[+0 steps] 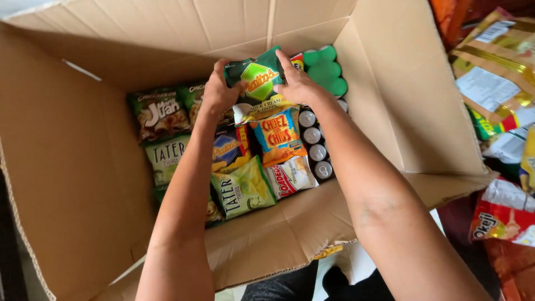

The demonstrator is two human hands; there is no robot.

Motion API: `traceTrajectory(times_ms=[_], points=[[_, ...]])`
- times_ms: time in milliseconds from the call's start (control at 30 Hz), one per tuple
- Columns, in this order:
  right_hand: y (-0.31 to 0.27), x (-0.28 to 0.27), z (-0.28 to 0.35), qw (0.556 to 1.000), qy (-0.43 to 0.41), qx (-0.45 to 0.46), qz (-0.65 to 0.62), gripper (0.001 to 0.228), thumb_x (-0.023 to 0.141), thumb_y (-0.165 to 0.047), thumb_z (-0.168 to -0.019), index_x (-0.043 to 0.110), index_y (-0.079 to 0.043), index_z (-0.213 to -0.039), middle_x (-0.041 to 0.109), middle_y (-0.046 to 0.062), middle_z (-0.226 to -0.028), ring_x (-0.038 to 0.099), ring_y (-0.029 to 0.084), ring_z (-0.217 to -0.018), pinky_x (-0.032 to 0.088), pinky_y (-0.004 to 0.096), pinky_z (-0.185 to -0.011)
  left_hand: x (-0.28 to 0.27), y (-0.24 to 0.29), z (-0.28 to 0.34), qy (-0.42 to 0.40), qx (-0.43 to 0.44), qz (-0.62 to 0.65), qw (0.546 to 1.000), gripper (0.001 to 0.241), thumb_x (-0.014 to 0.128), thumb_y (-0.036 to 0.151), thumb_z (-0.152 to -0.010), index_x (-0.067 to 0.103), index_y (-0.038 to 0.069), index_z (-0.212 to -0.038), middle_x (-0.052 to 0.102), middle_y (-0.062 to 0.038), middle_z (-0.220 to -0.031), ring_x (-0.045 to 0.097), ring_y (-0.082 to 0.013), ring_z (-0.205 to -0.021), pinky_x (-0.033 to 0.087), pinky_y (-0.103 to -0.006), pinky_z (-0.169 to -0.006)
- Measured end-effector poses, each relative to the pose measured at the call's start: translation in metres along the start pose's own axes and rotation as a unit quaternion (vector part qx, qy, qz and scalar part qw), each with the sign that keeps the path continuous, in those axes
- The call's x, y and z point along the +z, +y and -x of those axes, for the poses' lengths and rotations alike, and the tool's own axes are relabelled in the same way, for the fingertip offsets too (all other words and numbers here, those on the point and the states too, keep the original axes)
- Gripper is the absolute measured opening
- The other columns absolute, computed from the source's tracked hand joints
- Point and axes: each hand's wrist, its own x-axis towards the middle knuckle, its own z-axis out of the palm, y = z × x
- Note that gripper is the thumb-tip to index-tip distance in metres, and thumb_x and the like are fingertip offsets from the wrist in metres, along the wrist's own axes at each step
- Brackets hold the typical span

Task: Organizing various snack bags and soda cans into a cardboard box.

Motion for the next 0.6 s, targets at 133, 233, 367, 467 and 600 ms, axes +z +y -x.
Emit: traceTrajectory(times_ms=[133, 233, 367, 467, 600], points=[[-0.017, 0.016, 0.009, 0.999, -0.033, 0.015, 0.001, 0.103, 0.075, -0.021, -0.091, 0.002, -0.03, -0.164, 0.05, 0.024, -0.151, 0.053, 0.037, -0.134, 0.043, 0.042, -0.108, -0.032, 0.011, 0.021, -0.043, -0.068, -0.003, 0.997, 0.082, 0.09, 0.018, -0.077, 0.044, 0.011, -0.144, 0.073, -0.016, -0.114, 0.074, -0.0282, -0.102, 0.059, -0.0399, -0.081], [-0.041, 0.014, 0.026, 0.996, -0.078, 0.045, -0.01, 0.109, 0.077, -0.021, -0.089, -0.001, -0.032, -0.164, 0.058, 0.023, -0.138, 0.063, 0.037, -0.116, 0.052, 0.043, -0.092, -0.051, 0.026, 0.032, -0.106, -0.15, 0.006, 0.983, 0.093, 0.091, 0.015, -0.07, 0.038, 0.014, -0.147, 0.069, -0.014, -0.115, 0.074, -0.0283, -0.094, 0.062, -0.0419, -0.065], [-0.048, 0.028, 0.036, 0.979, -0.155, 0.099, -0.083, 0.119, 0.079, -0.015, -0.081, -0.004, -0.034, -0.165, 0.069, 0.019, -0.111, 0.071, 0.031, -0.088, 0.061, 0.04, -0.066, -0.047, -0.013, 0.036, -0.194, -0.228, 0.005, 0.954, 0.098, 0.094, 0.015, -0.061, 0.041, 0.017, -0.144, 0.063, -0.011, -0.125, 0.072, -0.0283, -0.092, 0.066, -0.0424, -0.054], [-0.07, 0.029, 0.047, 0.979, -0.17, 0.095, -0.06, 0.121, 0.079, -0.015, -0.079, -0.003, -0.032, -0.166, 0.071, 0.019, -0.111, 0.073, 0.031, -0.09, 0.061, 0.04, -0.071, -0.05, -0.024, 0.036, -0.249, -0.266, -0.017, 0.931, 0.09, 0.094, 0.019, -0.063, 0.049, 0.012, -0.141, 0.067, -0.013, -0.125, 0.074, -0.0288, -0.094, 0.064, -0.0435, -0.059], [-0.025, 0.084, 0.021, 0.988, -0.152, 0.005, -0.008, 0.125, 0.087, -0.021, -0.079, -0.006, -0.025, -0.163, 0.061, 0.027, -0.13, 0.066, 0.038, -0.111, 0.051, 0.043, -0.094, -0.055, -0.047, 0.047, -0.272, -0.293, -0.049, 0.915, 0.092, 0.096, 0.02, -0.065, 0.047, 0.01, -0.143, 0.066, -0.017, -0.126, 0.072, -0.0315, -0.096, 0.062, -0.0449, -0.062]])
